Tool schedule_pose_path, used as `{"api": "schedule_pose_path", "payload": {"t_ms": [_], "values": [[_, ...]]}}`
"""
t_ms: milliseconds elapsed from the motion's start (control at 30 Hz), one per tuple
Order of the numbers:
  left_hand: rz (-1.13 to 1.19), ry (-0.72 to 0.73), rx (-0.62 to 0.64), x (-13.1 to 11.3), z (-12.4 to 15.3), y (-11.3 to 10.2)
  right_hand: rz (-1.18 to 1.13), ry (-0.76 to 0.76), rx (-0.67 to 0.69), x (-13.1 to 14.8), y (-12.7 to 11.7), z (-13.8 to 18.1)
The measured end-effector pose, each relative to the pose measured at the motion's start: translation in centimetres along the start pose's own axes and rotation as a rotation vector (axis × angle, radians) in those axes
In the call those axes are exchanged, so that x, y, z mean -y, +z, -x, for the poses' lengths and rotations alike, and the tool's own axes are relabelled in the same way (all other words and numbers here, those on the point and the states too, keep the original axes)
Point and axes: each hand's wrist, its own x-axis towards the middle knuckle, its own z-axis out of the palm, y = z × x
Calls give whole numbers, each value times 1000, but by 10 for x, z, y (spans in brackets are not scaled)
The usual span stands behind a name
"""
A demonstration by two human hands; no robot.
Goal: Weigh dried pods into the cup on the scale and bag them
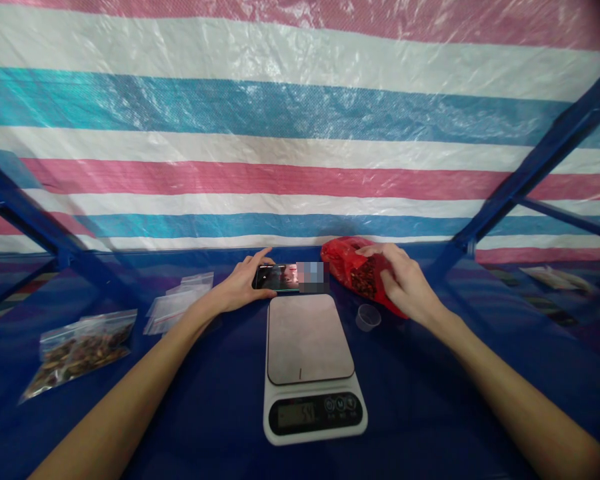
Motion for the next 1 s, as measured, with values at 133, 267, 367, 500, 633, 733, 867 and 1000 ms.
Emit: {"api": "schedule_pose_path", "payload": {"t_ms": [133,267,367,500,633,733,867,1000], "values": [[-1,21,-1,-2,1,1,56,-27,33,-2,3,2],[-34,23,43,-5,1,-2,89,-25,59,-2,4,2],[-47,13,62,-8,0,-4,88,-22,61,-1,3,2],[-35,14,66,-8,-3,-6,90,-33,63,-1,2,1],[-18,44,64,-6,-5,-6,74,-19,57,-5,3,2],[-34,50,58,-4,-4,-5,54,-6,63,-7,5,3],[-111,111,27,-3,3,-3,56,-9,74,-6,4,2],[-169,139,46,-4,11,-5,64,-11,73,-5,3,2]]}}
